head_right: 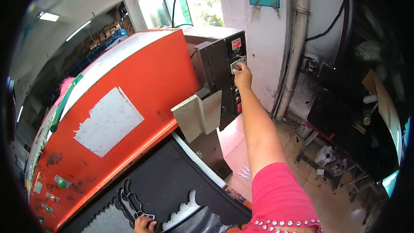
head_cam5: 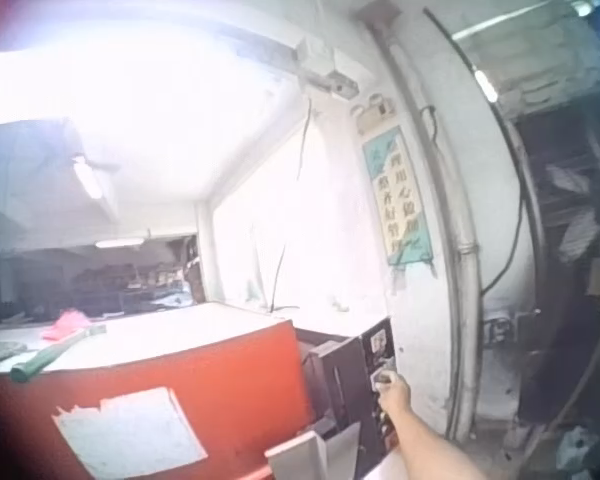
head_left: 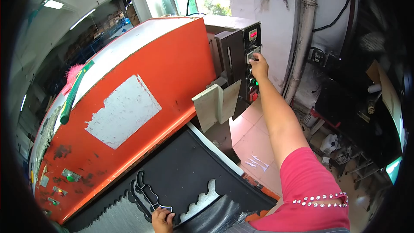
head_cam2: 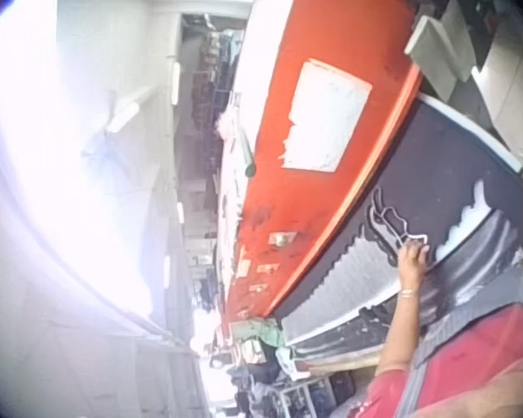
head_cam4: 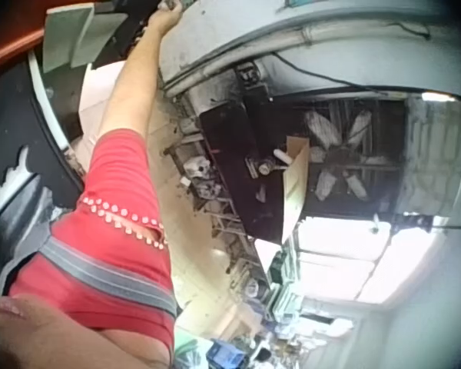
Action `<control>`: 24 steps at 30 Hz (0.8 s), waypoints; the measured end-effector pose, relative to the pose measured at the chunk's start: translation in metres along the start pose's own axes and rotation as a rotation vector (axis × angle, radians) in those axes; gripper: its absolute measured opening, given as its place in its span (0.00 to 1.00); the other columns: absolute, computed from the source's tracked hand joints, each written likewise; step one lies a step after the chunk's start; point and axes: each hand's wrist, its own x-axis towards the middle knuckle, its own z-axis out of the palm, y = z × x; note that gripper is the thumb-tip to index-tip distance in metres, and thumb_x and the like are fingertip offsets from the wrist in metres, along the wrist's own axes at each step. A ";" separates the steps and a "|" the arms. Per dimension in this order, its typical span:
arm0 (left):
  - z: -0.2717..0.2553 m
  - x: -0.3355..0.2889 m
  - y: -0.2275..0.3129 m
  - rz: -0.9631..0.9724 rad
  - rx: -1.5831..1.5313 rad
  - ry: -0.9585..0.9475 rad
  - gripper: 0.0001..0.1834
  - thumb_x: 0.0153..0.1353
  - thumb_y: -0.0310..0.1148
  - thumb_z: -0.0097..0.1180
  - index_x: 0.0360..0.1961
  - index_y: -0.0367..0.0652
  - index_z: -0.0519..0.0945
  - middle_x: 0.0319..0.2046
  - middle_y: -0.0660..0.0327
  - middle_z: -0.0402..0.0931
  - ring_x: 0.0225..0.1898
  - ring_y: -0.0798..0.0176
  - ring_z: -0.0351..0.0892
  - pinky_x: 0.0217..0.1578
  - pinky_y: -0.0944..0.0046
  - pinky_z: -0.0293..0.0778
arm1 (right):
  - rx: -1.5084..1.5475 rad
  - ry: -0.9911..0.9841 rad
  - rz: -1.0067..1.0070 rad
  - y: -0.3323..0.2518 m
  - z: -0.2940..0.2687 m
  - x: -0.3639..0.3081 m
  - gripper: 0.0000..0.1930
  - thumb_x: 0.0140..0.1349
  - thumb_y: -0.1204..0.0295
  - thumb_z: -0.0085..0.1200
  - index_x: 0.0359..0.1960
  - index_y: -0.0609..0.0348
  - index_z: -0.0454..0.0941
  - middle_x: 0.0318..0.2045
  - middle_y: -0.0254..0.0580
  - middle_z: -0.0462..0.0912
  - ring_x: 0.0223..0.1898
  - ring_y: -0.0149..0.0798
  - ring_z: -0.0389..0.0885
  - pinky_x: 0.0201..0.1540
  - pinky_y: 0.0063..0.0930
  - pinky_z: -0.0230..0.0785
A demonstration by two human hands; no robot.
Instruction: Cutting shoe components from a synthetic material sheet using a hydraulic die-cutting machine and metal dies.
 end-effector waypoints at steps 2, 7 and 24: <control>-0.009 0.005 0.006 -0.014 -0.002 -0.088 0.09 0.50 0.31 0.65 0.33 0.42 0.81 0.41 0.53 0.78 0.45 0.48 0.75 0.47 0.55 0.71 | 0.093 0.037 -0.014 0.001 0.005 0.000 0.16 0.52 0.75 0.62 0.45 0.56 0.78 0.41 0.46 0.81 0.38 0.41 0.82 0.44 0.31 0.72; -0.011 0.010 0.009 -0.107 0.019 -0.131 0.08 0.49 0.32 0.65 0.30 0.42 0.83 0.39 0.54 0.79 0.44 0.50 0.76 0.47 0.56 0.71 | 0.115 0.002 -0.025 0.007 0.007 0.003 0.15 0.51 0.76 0.63 0.42 0.57 0.79 0.38 0.45 0.82 0.35 0.40 0.82 0.41 0.30 0.73; -0.008 0.009 0.006 -0.113 0.059 -0.126 0.09 0.49 0.33 0.65 0.29 0.41 0.82 0.37 0.55 0.80 0.42 0.49 0.75 0.45 0.56 0.70 | 0.123 0.013 -0.042 0.007 0.007 0.002 0.14 0.52 0.78 0.62 0.42 0.58 0.79 0.36 0.43 0.83 0.34 0.38 0.82 0.40 0.30 0.73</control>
